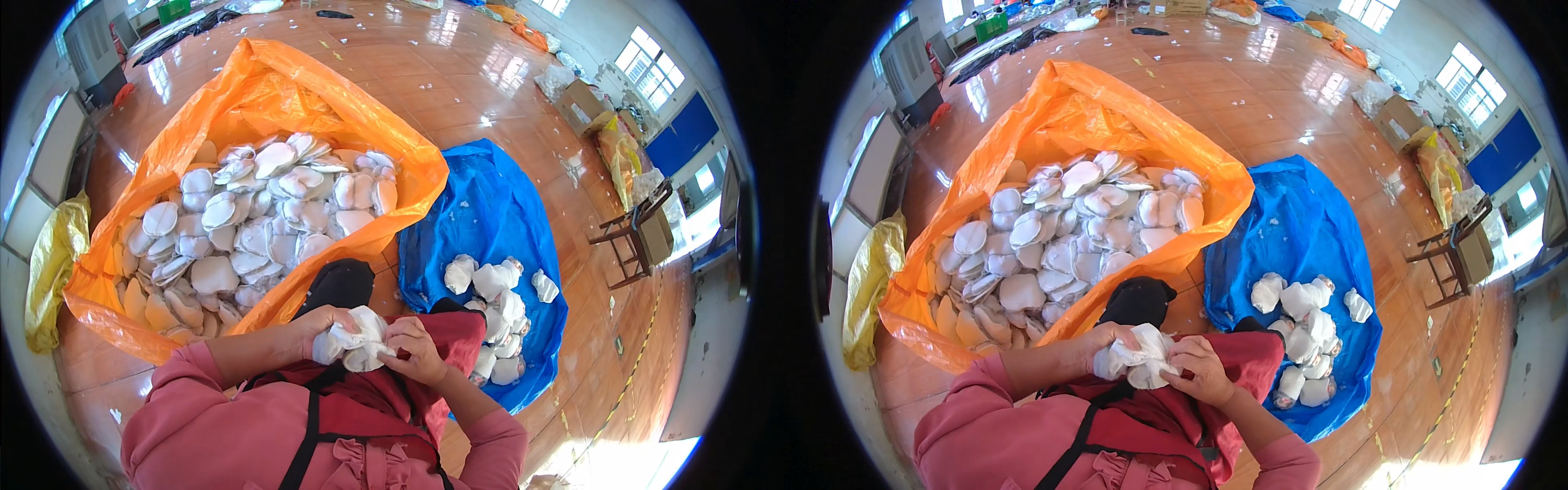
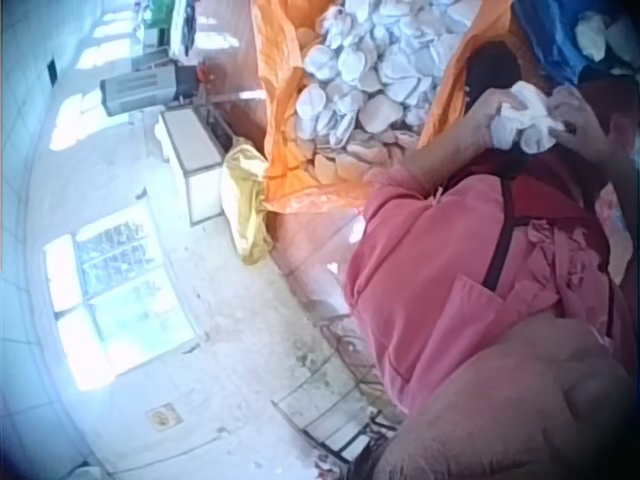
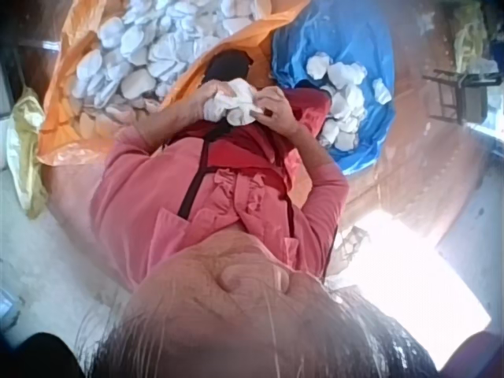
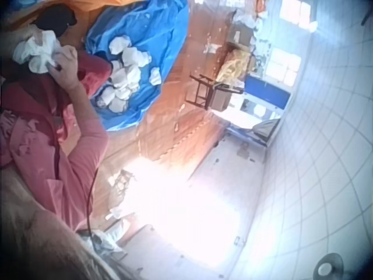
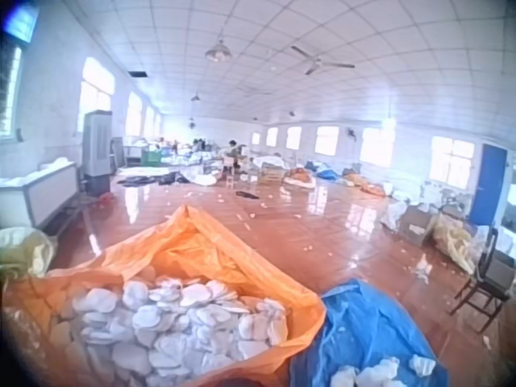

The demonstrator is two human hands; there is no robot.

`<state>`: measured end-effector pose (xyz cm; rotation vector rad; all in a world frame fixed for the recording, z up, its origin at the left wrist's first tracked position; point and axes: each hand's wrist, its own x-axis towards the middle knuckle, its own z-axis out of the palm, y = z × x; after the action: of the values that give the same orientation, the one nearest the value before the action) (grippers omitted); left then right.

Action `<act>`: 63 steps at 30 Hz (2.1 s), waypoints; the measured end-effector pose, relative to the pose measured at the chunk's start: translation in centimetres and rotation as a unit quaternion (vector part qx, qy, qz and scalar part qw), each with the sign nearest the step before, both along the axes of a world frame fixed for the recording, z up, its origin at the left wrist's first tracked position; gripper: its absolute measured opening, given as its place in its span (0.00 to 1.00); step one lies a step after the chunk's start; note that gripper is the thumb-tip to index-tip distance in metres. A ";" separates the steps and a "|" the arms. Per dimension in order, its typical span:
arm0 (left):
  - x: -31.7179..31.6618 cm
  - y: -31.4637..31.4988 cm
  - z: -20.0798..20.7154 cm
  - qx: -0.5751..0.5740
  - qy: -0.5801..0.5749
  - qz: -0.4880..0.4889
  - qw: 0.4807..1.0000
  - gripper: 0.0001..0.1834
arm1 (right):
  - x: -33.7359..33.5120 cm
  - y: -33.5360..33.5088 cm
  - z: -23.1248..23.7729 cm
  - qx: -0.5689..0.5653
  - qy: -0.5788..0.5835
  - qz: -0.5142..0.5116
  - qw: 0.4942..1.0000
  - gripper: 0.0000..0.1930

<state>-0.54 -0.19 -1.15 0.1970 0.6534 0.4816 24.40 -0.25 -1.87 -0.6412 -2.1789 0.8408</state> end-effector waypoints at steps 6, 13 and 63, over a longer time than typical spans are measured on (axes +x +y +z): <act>0.3 0.3 -0.9 -0.039 -0.111 0.067 0.991 0.23 | -1.0 -0.2 -0.5 -0.009 0.058 -0.040 0.997 0.23; 0.0 0.5 -0.3 -0.003 -0.176 0.047 0.983 0.28 | -2.3 -0.4 -0.2 -0.115 0.150 -0.082 0.979 0.22; -1.0 0.4 4.7 0.542 0.376 -0.277 0.699 0.38 | -3.1 -3.3 -5.1 -0.254 0.100 -0.183 0.945 0.29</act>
<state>-1.49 0.22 3.57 1.7601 0.9821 0.1097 21.30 -3.52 -6.96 -1.1188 -1.5897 1.2086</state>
